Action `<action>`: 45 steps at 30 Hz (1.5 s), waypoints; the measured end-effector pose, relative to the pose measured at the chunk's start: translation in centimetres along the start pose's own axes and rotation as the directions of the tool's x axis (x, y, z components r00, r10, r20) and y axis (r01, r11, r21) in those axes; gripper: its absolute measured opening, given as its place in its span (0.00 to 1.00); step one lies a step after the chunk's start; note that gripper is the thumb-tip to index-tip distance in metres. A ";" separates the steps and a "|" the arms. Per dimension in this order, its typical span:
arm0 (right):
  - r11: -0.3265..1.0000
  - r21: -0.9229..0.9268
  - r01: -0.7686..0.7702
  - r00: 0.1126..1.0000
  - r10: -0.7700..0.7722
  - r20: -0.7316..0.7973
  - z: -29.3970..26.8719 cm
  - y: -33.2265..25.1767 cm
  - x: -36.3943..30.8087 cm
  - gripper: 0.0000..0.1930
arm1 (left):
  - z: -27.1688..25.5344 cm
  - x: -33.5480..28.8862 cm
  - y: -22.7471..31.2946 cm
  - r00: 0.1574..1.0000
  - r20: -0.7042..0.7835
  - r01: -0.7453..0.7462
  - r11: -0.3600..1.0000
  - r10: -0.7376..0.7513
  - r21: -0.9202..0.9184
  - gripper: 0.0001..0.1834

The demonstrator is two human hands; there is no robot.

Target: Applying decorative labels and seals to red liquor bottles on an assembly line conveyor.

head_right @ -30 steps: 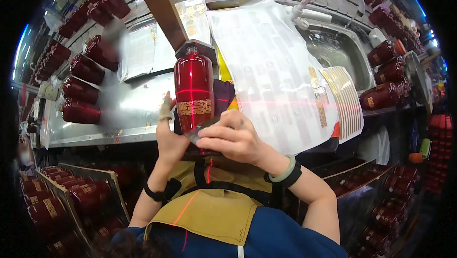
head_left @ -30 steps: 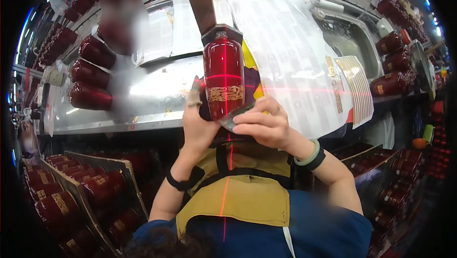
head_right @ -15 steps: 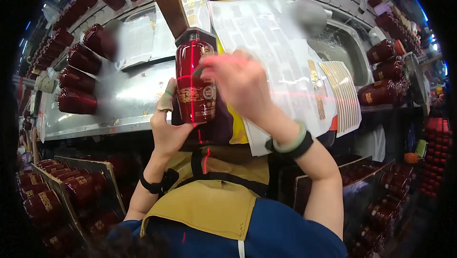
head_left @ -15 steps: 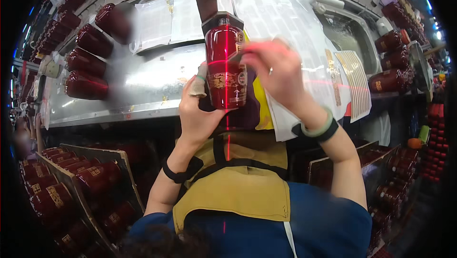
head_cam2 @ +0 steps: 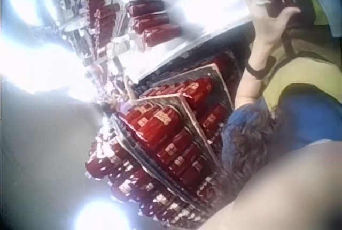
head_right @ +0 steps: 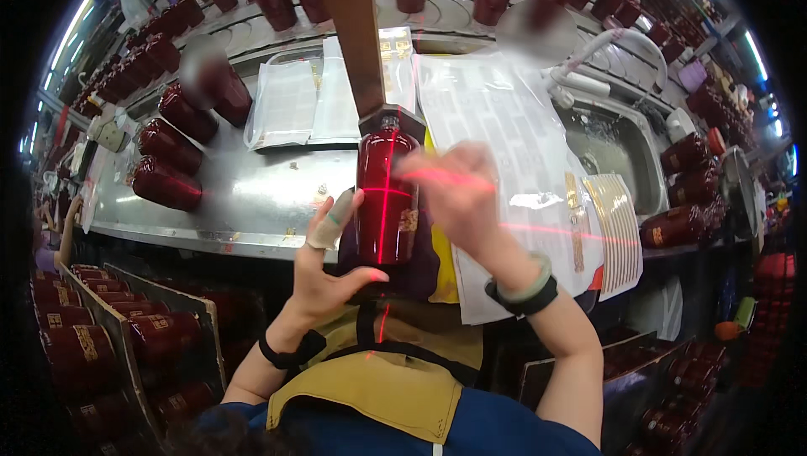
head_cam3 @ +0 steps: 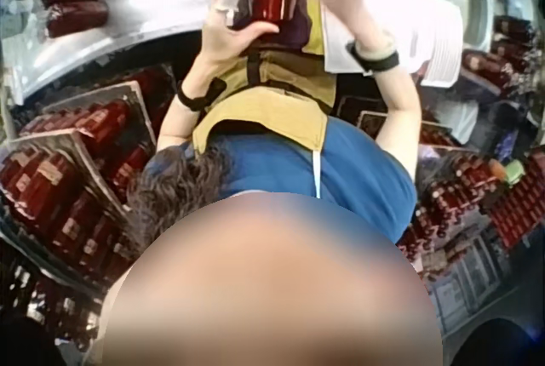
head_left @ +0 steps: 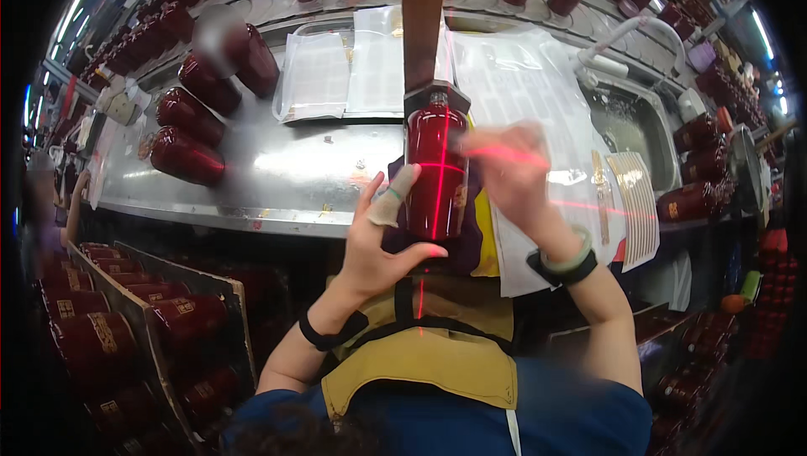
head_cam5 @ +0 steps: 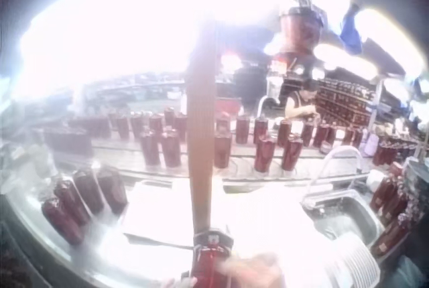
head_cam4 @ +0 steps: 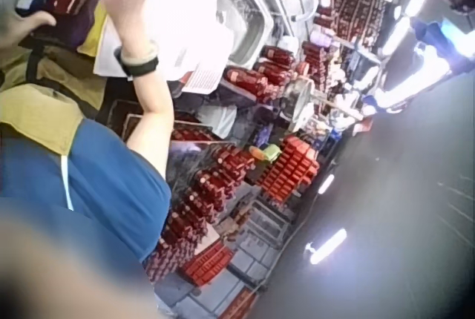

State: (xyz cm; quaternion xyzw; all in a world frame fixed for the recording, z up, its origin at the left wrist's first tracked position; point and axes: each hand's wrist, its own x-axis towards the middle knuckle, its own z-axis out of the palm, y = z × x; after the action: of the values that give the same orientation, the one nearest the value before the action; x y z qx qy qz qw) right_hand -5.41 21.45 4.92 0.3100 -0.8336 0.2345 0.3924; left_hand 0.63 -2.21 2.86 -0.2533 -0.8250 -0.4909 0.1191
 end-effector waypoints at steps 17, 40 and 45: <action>0.482 0.441 -0.757 0.579 0.808 0.110 -5.2 -3.3 -5.4 0.09 | -9.5 11.9 -16.5 0.925 0.077 0.263 0.771 -0.373 0.579 0.25; 0.561 0.317 -0.765 0.629 0.756 0.180 -3.7 -3.2 -5.4 0.08 | -13.2 18.6 -19.6 0.746 0.568 -0.065 0.811 -0.347 0.581 0.10; 0.492 0.432 -0.756 0.599 0.786 0.154 -3.4 -0.9 -2.8 0.10 | -14.5 19.3 -22.2 0.954 0.244 -0.003 0.811 -0.173 0.586 0.09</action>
State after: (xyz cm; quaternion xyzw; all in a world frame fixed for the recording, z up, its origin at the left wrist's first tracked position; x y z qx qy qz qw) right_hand -1.70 23.91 4.76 -0.0205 -0.7907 0.5823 0.1880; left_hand -28.28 -17.61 1.92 -0.2356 -0.9540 -0.1793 0.0480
